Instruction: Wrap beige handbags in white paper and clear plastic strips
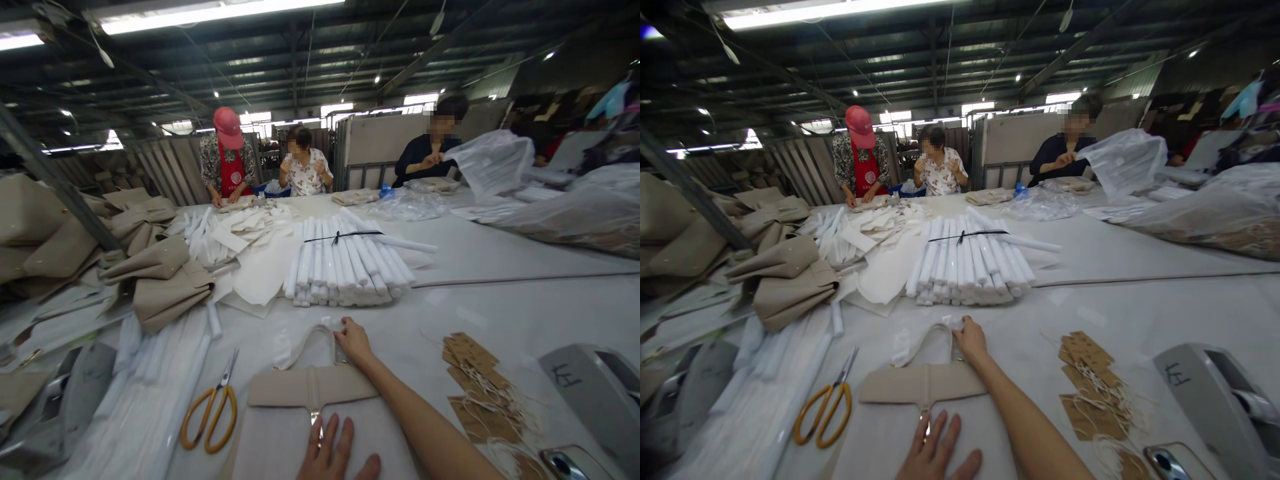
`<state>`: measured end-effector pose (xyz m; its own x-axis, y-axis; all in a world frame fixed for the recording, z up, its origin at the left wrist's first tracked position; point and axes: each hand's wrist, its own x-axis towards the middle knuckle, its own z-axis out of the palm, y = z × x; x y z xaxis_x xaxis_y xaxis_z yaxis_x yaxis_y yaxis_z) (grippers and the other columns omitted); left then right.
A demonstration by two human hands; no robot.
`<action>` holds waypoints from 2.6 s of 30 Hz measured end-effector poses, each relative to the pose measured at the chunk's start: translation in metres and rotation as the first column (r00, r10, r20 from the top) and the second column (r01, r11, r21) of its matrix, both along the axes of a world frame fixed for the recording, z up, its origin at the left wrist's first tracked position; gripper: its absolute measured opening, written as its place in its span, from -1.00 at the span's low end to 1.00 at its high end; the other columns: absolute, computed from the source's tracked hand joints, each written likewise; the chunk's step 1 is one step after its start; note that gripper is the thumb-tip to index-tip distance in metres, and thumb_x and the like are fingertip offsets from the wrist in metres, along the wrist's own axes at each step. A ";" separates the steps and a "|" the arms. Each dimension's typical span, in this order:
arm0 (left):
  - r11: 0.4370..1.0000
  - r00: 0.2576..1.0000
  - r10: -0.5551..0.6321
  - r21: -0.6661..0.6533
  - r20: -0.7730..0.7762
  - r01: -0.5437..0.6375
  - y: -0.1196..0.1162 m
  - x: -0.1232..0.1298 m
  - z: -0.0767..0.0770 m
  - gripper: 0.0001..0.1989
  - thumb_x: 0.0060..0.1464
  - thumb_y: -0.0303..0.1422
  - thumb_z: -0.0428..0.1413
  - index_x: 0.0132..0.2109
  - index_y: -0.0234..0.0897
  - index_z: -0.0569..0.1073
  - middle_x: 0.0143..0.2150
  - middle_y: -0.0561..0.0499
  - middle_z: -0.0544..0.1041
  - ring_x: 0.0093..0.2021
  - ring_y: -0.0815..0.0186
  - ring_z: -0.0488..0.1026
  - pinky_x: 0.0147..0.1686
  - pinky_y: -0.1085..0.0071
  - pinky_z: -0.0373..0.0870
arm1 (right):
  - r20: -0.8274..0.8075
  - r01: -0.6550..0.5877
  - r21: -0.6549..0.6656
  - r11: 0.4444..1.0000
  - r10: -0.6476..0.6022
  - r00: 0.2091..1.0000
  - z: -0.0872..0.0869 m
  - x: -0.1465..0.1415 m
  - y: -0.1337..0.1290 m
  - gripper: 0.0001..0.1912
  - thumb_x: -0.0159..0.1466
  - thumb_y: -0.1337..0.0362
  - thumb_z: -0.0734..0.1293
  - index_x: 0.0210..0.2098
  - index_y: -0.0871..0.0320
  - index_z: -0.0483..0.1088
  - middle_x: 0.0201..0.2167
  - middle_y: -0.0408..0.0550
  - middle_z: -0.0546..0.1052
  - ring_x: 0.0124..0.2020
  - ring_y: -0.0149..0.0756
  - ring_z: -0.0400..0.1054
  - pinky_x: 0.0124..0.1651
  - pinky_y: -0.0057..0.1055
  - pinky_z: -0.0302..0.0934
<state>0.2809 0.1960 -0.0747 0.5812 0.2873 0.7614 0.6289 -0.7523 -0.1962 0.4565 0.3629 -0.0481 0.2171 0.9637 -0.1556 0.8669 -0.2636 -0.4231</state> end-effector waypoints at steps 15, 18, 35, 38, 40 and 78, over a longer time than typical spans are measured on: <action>0.992 0.987 -0.009 -0.129 -0.160 -0.012 -0.008 -0.009 0.012 -0.40 0.13 0.04 -0.02 0.27 0.08 0.13 0.08 -0.09 0.46 0.07 0.07 0.37 0.26 -0.04 -0.18 | -0.434 0.170 -0.044 0.984 -0.172 0.884 0.001 0.002 -0.012 -0.76 0.32 0.17 0.29 -0.12 0.22 0.37 -0.25 -0.09 0.48 -0.29 -0.35 0.40 -0.21 -0.29 0.36; 0.988 0.978 -0.050 -0.154 -0.204 0.018 -0.008 -0.012 0.018 -0.30 0.07 0.19 -0.12 0.29 0.05 0.12 0.10 -0.12 0.44 0.09 0.03 0.34 0.26 -0.04 -0.22 | -0.587 0.176 -0.111 0.978 -0.207 0.782 0.007 0.007 -0.013 -0.75 0.32 0.18 0.29 -0.09 0.23 0.36 -0.27 -0.10 0.48 -0.35 -0.39 0.40 -0.30 -0.36 0.37; 0.974 0.956 -0.103 -0.223 -0.275 0.041 -0.007 -0.021 0.027 -0.16 0.01 0.29 -0.22 0.33 0.01 0.02 0.18 -0.20 0.36 0.15 -0.05 0.28 0.15 -0.01 -0.01 | -0.726 0.100 -0.057 0.993 -0.110 0.678 0.067 0.009 0.056 -0.78 0.33 0.19 0.28 -0.17 0.24 0.37 -0.31 -0.12 0.46 -0.41 -0.44 0.37 -0.37 -0.43 0.35; 0.941 0.935 -0.161 -0.335 -0.315 0.049 -0.009 -0.024 0.029 -0.17 0.04 0.26 -0.20 0.35 0.00 -0.06 0.24 -0.24 0.29 0.17 -0.10 0.27 0.09 -0.03 0.14 | -0.693 0.058 0.055 0.997 -0.004 0.721 0.091 0.000 0.057 -0.83 0.32 0.23 0.29 -0.25 0.24 0.38 -0.41 -0.17 0.46 -0.48 -0.47 0.35 -0.40 -0.46 0.32; 0.881 0.916 -0.214 -0.473 -0.340 0.030 -0.012 -0.027 0.036 -0.20 0.08 0.22 -0.18 0.36 0.02 -0.13 0.31 -0.26 0.17 0.22 -0.14 0.21 0.08 -0.07 0.18 | -0.655 0.025 0.150 0.988 0.080 0.752 0.111 -0.004 0.046 -0.89 0.29 0.30 0.30 -0.32 0.24 0.39 -0.51 -0.19 0.45 -0.52 -0.46 0.34 -0.41 -0.47 0.29; 0.690 0.838 -0.439 -0.719 -0.325 0.083 -0.044 -0.026 0.052 -0.21 0.20 0.03 -0.12 0.31 -0.55 -0.01 0.35 -0.38 0.04 0.38 0.02 -0.12 0.31 0.10 -0.06 | 0.392 -0.704 0.338 0.624 0.587 0.708 0.016 0.002 -0.252 -0.48 0.35 0.19 0.16 0.23 0.32 0.16 0.21 0.25 0.28 0.24 0.00 0.12 0.26 0.15 -0.13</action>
